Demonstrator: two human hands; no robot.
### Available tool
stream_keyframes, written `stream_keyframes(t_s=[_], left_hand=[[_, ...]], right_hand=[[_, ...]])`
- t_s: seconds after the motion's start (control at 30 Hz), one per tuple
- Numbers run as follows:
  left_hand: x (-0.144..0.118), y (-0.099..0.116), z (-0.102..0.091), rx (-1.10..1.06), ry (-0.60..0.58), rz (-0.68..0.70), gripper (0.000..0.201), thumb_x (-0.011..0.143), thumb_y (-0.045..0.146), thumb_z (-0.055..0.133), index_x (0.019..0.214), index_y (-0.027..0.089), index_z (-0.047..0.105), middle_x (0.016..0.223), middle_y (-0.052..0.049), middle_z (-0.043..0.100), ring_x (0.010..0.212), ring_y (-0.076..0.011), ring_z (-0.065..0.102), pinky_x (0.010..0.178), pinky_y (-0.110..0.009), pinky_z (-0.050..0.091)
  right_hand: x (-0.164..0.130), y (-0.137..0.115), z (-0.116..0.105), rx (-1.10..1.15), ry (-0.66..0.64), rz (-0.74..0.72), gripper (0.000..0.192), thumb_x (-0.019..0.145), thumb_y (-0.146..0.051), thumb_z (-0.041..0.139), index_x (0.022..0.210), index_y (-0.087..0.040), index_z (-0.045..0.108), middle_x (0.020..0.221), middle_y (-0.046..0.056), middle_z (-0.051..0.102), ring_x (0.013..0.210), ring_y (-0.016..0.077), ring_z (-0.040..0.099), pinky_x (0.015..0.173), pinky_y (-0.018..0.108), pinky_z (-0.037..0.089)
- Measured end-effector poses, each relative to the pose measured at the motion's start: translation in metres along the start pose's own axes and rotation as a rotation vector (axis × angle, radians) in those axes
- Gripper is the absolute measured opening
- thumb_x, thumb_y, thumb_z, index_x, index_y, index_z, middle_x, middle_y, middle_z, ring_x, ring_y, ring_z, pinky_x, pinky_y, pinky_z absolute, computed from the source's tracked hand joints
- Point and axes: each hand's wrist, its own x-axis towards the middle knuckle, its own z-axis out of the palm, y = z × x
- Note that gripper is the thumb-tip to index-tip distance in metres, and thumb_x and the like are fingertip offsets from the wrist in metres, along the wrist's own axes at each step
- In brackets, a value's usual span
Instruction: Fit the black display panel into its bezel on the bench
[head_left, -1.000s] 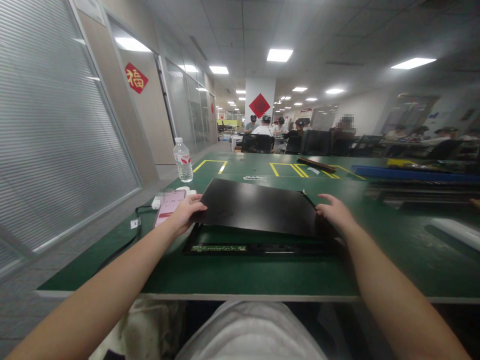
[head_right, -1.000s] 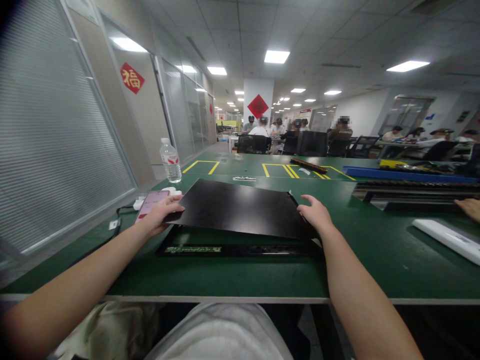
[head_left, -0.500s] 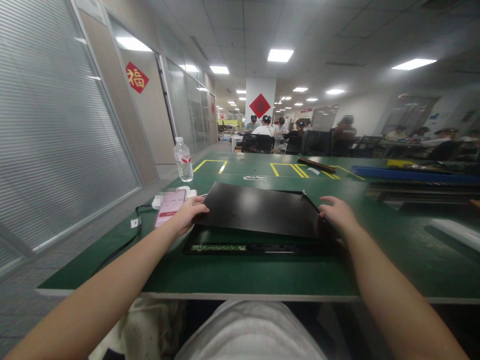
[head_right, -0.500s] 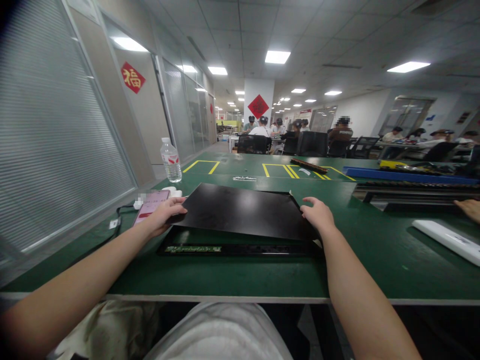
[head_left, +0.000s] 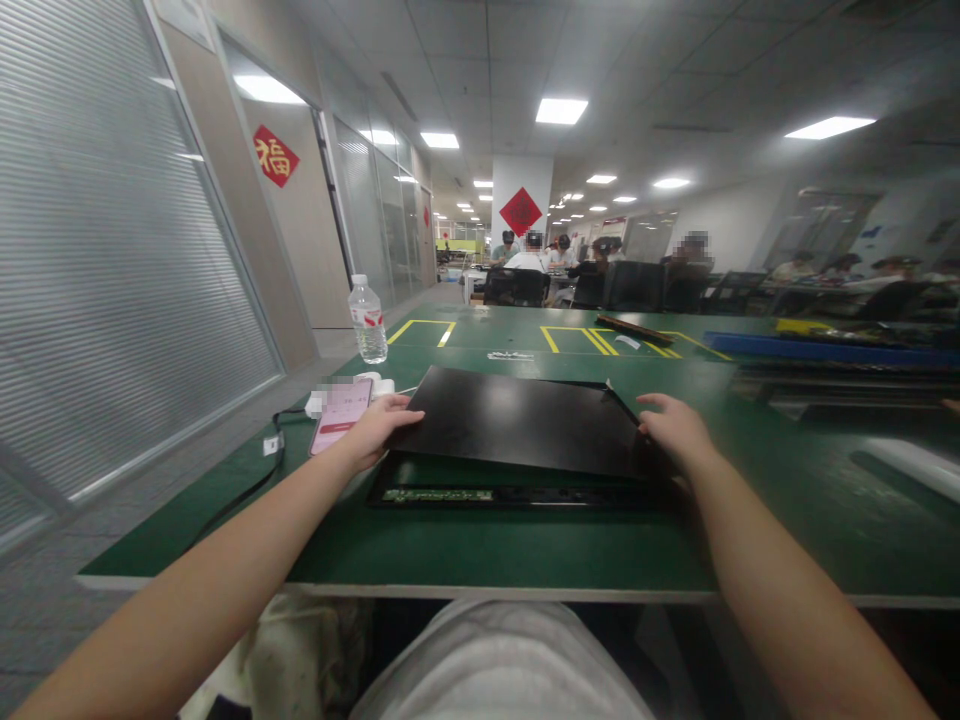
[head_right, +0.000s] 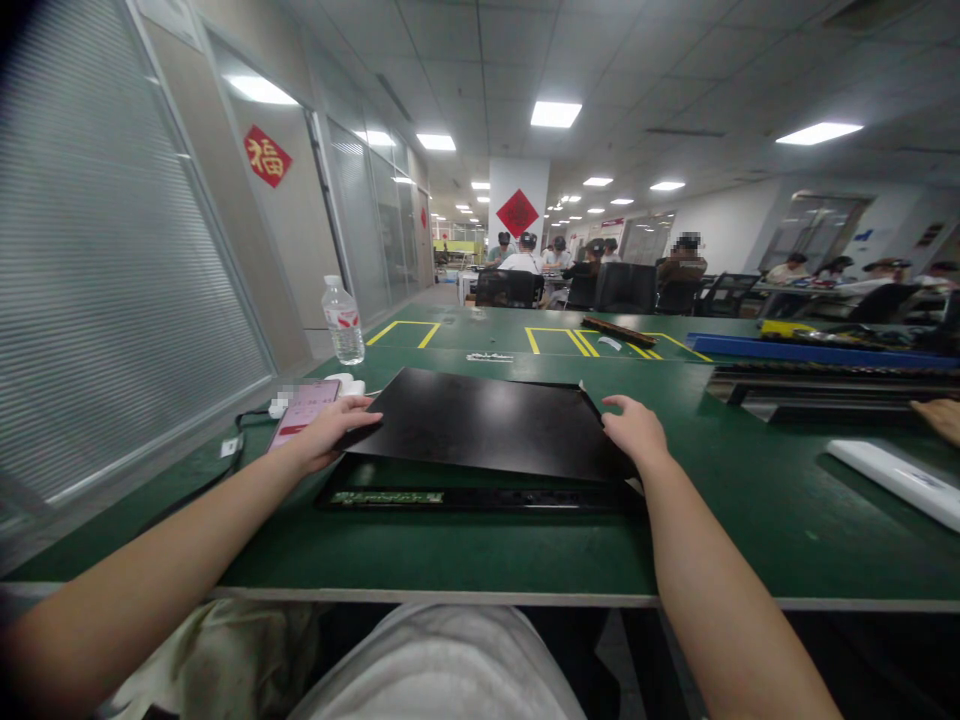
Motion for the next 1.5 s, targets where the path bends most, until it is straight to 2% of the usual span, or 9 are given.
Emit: stream_keyframes(t_s=[0.17,0.4,0.63,0.8,1.13,1.5], left_hand=[[0.0003,-0.0021,0.0000,0.026,0.023,0.006,0.040,0.051,0.008,0.085,0.082,0.017,0.061,0.077,-0.004,0.075,0.063,-0.0205,0.071,0.054,-0.028,0.055],[0.0003,-0.0023,0.0014,0.050,0.027,0.002,0.044,0.050,0.008,0.087,0.082,0.018,0.059,0.072,-0.002,0.074,0.061,-0.0198,0.071,0.053,-0.027,0.055],[0.0027,-0.0027,0.0004,0.031,0.010,-0.008,0.037,0.053,0.005,0.083,0.082,0.017,0.063,0.068,-0.003,0.073,0.062,-0.0208,0.071,0.055,-0.027,0.057],[0.0031,-0.0026,-0.0003,0.027,0.024,-0.015,0.038,0.055,0.005,0.082,0.085,0.016,0.062,0.072,-0.003,0.074,0.062,-0.0185,0.071,0.057,-0.026,0.057],[0.0018,-0.0023,0.0007,0.074,0.023,-0.016,0.042,0.052,0.008,0.083,0.086,0.016,0.059,0.072,-0.002,0.074,0.060,-0.0165,0.070,0.053,-0.024,0.054],[0.0023,-0.0037,-0.0028,0.209,-0.006,0.005,0.043,0.052,0.018,0.086,0.085,0.017,0.059,0.071,-0.002,0.073,0.063,-0.0191,0.070,0.058,-0.028,0.054]], right_hand=[[0.0005,0.0006,0.0001,-0.006,-0.007,0.009,0.047,0.071,-0.023,0.059,0.117,-0.024,0.072,0.075,0.005,0.073,0.079,0.0255,0.068,0.068,0.033,0.047],[-0.0022,-0.0022,-0.0015,-0.004,-0.029,0.032,0.046,0.073,-0.023,0.058,0.118,-0.025,0.071,0.080,0.005,0.074,0.079,0.0246,0.068,0.071,0.033,0.047],[-0.0037,-0.0041,-0.0008,-0.051,-0.014,-0.047,0.045,0.077,-0.023,0.055,0.119,-0.024,0.071,0.078,0.006,0.073,0.081,0.0252,0.067,0.074,0.034,0.048],[-0.0037,-0.0043,-0.0004,-0.094,-0.024,-0.084,0.045,0.079,-0.025,0.054,0.121,-0.023,0.071,0.081,0.006,0.074,0.080,0.0239,0.067,0.075,0.032,0.049],[-0.0036,-0.0046,-0.0012,-0.123,-0.036,-0.059,0.045,0.078,-0.028,0.054,0.119,-0.024,0.072,0.082,0.006,0.074,0.077,0.0222,0.067,0.072,0.030,0.049],[-0.0045,-0.0059,-0.0011,-0.142,-0.033,-0.050,0.040,0.079,-0.034,0.056,0.113,-0.025,0.075,0.082,0.006,0.074,0.082,0.0234,0.068,0.073,0.031,0.048]])
